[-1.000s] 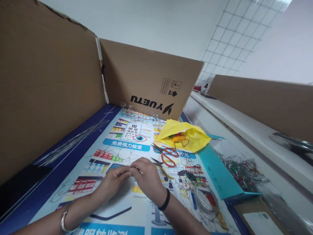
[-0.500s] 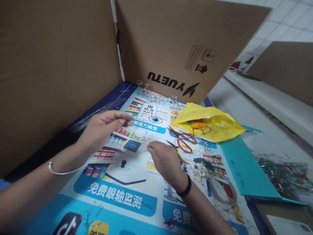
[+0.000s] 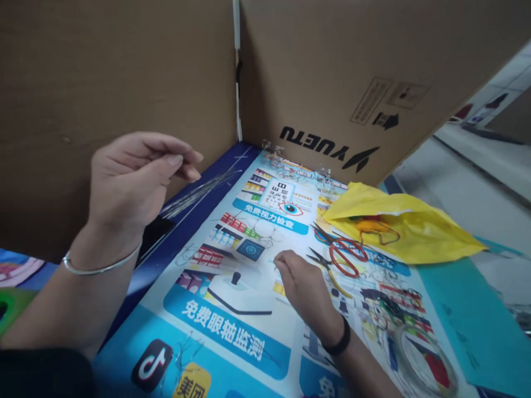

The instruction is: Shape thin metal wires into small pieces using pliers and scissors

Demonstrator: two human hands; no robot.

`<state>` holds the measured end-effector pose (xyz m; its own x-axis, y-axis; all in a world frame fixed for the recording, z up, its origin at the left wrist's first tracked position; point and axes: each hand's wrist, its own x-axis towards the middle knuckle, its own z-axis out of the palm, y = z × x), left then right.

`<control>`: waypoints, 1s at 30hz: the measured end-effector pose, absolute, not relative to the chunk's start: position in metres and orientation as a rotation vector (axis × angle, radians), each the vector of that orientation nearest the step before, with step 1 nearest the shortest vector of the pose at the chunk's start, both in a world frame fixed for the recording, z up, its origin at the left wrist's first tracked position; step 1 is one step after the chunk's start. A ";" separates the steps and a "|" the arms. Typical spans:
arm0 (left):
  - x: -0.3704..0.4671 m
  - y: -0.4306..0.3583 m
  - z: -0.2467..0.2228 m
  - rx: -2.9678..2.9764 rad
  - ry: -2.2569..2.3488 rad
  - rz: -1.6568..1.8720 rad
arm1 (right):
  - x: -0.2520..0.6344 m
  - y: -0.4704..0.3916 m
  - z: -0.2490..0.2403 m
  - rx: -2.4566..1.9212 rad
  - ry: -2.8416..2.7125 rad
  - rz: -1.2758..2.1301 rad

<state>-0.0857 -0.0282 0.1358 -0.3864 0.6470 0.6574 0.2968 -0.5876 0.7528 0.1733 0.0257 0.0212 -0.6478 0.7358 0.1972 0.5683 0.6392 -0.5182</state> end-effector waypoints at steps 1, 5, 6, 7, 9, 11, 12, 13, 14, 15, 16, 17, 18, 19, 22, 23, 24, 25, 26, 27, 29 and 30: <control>-0.089 -0.030 0.138 1.574 1.283 2.092 | 0.173 0.025 0.021 -1.036 -2.490 0.605; -0.096 -0.038 0.146 1.556 1.338 2.155 | 0.173 0.023 0.021 -1.026 -2.476 0.572; -0.097 -0.039 0.146 1.557 1.326 2.172 | 0.173 0.023 0.021 -1.018 -2.479 0.556; -0.097 -0.039 0.146 1.564 1.301 2.187 | 0.173 0.023 0.020 -1.015 -2.497 0.555; -0.096 -0.039 0.145 1.570 1.262 2.190 | 0.172 0.023 0.018 -1.035 -2.528 0.582; -0.093 -0.037 0.143 1.543 1.283 2.163 | 0.172 0.023 0.015 -1.063 -2.511 0.600; -0.092 -0.035 0.142 1.522 1.307 2.147 | 0.171 0.023 0.014 -1.073 -2.492 0.599; -0.090 -0.034 0.142 1.499 1.331 2.133 | 0.171 0.023 0.013 -1.077 -2.478 0.597; -0.089 -0.033 0.141 1.479 1.351 2.119 | 0.170 0.023 0.012 -1.082 -2.470 0.602; -0.088 -0.032 0.140 1.466 1.366 2.101 | 0.169 0.023 0.011 -1.091 -2.483 0.619; -0.088 -0.032 0.140 1.462 1.385 2.076 | 0.168 0.023 0.011 -1.103 -2.495 0.658; -0.088 -0.031 0.139 1.466 1.409 2.043 | 0.167 0.023 0.010 -1.118 -2.496 0.698; -0.088 -0.031 0.138 1.480 1.442 2.002 | 0.166 0.024 0.010 -1.131 -2.493 0.735; -0.088 -0.030 0.137 1.498 1.478 1.963 | 0.166 0.025 0.009 -1.144 -2.478 0.758; -0.088 -0.028 0.134 1.542 1.561 1.884 | 0.165 0.027 0.008 -1.149 -2.454 0.773; -0.088 -0.028 0.133 1.551 1.583 1.859 | 0.165 0.027 0.007 -1.142 -2.457 0.765; -0.089 -0.027 0.132 1.562 1.603 1.828 | 0.165 0.027 0.006 -1.134 -2.466 0.756; -0.089 -0.027 0.131 1.577 1.623 1.787 | 0.164 0.027 0.004 -1.124 -2.477 0.740; -0.089 -0.027 0.130 1.596 1.643 1.728 | 0.164 0.026 0.002 -1.110 -2.491 0.715; -0.090 -0.026 0.128 1.617 1.665 1.654 | 0.163 0.025 0.000 -1.093 -2.509 0.683; -0.092 -0.025 0.124 1.672 1.699 1.467 | 0.162 0.023 -0.004 -1.043 -2.555 0.595; -0.094 -0.025 0.120 1.707 1.708 1.367 | 0.162 0.022 -0.007 -1.015 -2.578 0.540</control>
<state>-0.0939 -0.0245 0.1202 -0.2020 0.9089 0.3649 0.5555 -0.2005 0.8070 0.1618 0.0218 -0.0066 -0.6978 0.6999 0.1524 0.5801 0.6769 -0.4530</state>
